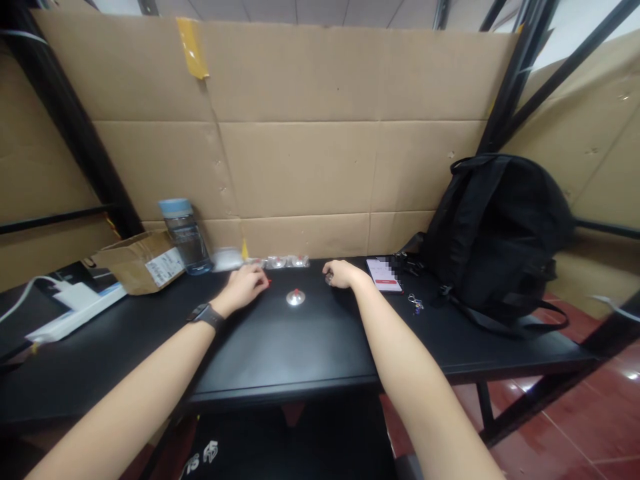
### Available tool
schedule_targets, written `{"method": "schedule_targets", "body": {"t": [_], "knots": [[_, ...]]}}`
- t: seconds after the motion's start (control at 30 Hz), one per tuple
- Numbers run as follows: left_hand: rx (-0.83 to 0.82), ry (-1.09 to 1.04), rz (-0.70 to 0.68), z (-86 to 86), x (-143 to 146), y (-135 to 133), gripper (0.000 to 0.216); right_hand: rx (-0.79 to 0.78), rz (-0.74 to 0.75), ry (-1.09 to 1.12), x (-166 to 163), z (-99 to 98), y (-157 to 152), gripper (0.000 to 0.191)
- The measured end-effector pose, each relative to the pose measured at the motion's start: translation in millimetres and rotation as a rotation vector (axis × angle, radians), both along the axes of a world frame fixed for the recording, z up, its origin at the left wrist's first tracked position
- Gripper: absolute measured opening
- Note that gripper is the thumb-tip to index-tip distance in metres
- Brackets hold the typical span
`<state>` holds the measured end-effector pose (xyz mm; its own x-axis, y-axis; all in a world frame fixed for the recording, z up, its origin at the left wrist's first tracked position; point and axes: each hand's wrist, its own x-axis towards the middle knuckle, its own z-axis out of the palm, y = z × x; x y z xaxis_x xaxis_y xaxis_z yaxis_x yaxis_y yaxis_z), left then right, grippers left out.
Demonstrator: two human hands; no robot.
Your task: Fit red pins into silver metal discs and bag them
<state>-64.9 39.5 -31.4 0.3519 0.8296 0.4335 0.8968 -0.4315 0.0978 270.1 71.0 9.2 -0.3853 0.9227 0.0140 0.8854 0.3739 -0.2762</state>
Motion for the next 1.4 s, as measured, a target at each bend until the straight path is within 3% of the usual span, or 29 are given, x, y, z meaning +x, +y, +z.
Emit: {"method": "schedule_targets", "body": {"t": [0.33,1.07,1.4], "knots": [[-0.001,-0.011,-0.012,-1.5,-2.3,1.7,0.008,0.002,0.003,0.014,-1.8,3.6,-5.5,0.047],[-0.015,0.012,-0.034,-8.2,5.0,3.2,0.016,0.007,0.009,0.029,-1.4,0.2,-1.4,0.046],[0.052,-0.074,-0.006,4.6,3.4,1.5,0.018,0.014,0.020,0.057,3.0,-3.4,4.1,0.043]]}}
